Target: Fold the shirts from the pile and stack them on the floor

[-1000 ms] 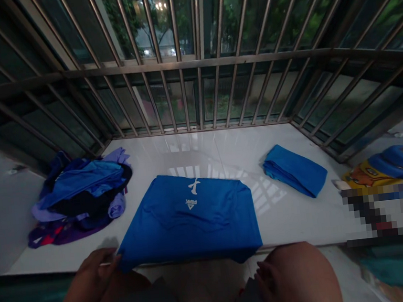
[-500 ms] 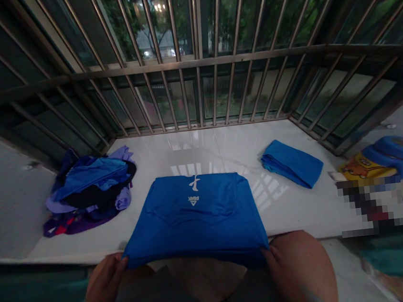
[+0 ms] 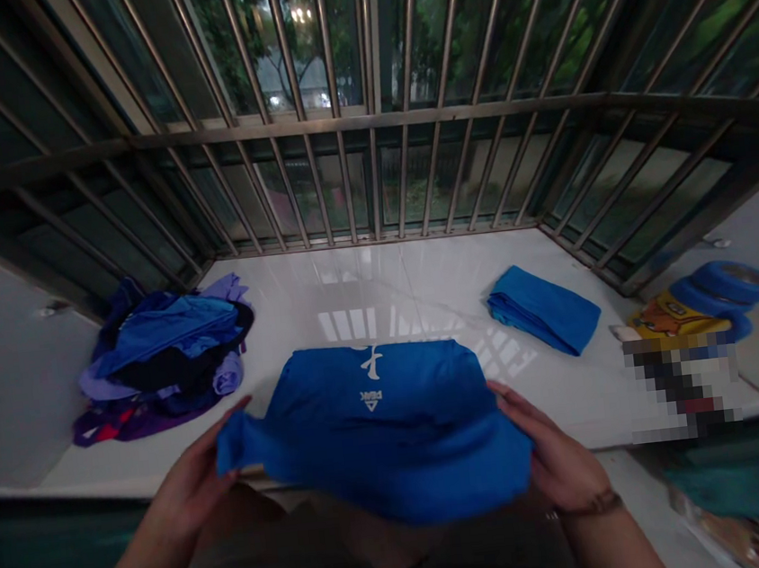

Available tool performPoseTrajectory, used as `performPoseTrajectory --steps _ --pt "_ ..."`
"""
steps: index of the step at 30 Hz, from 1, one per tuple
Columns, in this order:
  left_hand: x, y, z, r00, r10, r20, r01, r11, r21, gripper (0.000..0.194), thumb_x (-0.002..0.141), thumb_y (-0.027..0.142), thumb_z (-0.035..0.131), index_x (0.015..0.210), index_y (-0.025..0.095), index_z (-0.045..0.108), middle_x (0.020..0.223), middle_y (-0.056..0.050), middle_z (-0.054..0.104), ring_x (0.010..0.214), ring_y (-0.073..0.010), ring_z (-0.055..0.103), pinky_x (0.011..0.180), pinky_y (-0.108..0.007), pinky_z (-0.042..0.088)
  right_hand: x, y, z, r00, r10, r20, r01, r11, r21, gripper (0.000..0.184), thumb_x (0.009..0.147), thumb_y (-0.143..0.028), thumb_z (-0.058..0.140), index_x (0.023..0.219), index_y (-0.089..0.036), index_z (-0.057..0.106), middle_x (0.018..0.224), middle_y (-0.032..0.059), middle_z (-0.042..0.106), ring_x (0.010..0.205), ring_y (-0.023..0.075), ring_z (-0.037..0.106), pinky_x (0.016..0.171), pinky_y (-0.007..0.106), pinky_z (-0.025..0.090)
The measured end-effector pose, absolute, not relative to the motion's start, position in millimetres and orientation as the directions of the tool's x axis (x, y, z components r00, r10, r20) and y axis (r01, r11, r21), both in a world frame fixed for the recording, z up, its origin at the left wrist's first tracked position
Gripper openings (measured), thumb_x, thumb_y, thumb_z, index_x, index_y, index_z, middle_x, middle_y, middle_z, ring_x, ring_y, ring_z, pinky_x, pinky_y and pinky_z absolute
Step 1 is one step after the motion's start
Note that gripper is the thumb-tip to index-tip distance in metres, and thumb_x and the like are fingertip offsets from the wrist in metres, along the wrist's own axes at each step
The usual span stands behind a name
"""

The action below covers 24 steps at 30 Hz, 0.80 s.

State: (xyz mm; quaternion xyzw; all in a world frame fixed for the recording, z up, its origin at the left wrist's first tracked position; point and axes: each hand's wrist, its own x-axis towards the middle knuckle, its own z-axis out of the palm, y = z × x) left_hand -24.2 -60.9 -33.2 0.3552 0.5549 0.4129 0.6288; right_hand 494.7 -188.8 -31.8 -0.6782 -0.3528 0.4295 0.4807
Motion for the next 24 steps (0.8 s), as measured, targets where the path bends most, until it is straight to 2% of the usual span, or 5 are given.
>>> performPoseTrajectory --steps 3,6,11,18,24 --pt "6.0 -10.7 -40.4 -0.099 0.991 -0.095 -0.096 0.085 0.992 0.060 0.109 0.070 0.044 0.164 0.047 0.042 0.161 -0.007 0.066 0.142 -0.0280 0.069 0.109 -0.052 0.065 493.5 -131.6 -38.0 0.445 0.884 -0.141 -0.161 -0.075 -0.984 0.075 0.090 -0.072 0.073 0.154 -0.038 0.054 0.154 0.0103 0.068 0.129 0.0325 0.075 0.101 0.050 0.067" --pt "26.7 20.1 -59.9 -0.010 0.995 0.102 0.234 -0.097 0.967 0.065 0.115 0.061 0.037 0.175 0.045 0.019 0.180 -0.008 0.043 0.163 -0.0256 0.047 0.126 -0.054 0.050 487.0 -99.0 -53.2 0.514 0.856 0.053 0.178 -0.046 -0.983 0.075 0.096 -0.071 0.065 0.157 -0.033 0.047 0.162 0.0152 0.059 0.136 0.0335 0.069 0.109 0.055 0.062" --pt "37.2 50.8 -91.0 0.318 0.944 0.085 0.740 -0.303 0.600 0.058 0.110 0.041 0.037 0.159 0.015 0.055 0.167 -0.019 0.059 0.162 -0.0331 0.048 0.136 -0.059 0.035 470.0 -82.7 -59.7 0.141 0.941 0.308 0.840 0.051 -0.540 0.045 0.110 -0.050 0.047 0.131 -0.019 0.072 0.140 0.0182 0.072 0.138 0.0340 0.064 0.127 0.057 0.046" --pt "48.4 93.1 -74.2 0.482 0.876 -0.020 0.808 -0.435 0.397 0.067 0.089 0.053 0.081 0.145 0.019 0.069 0.159 -0.022 0.064 0.153 -0.0444 0.054 0.131 -0.063 0.035 456.5 -25.8 -50.1 -0.081 0.997 -0.002 0.979 0.079 -0.185 0.058 0.111 -0.040 0.051 0.164 -0.015 0.054 0.168 0.0196 0.055 0.156 0.0334 0.052 0.132 0.052 0.039" --pt "51.5 117.2 -38.4 0.578 0.806 -0.131 0.769 -0.484 0.416 0.027 0.080 0.047 0.089 0.096 0.027 0.080 0.101 -0.008 0.083 0.100 -0.0318 0.078 0.094 -0.037 0.058 478.2 -13.1 -35.2 -0.068 0.982 -0.178 0.987 0.040 -0.155 0.046 0.101 -0.043 0.075 0.140 -0.018 0.072 0.119 0.0164 0.082 0.110 0.0308 0.078 0.097 0.037 0.057"
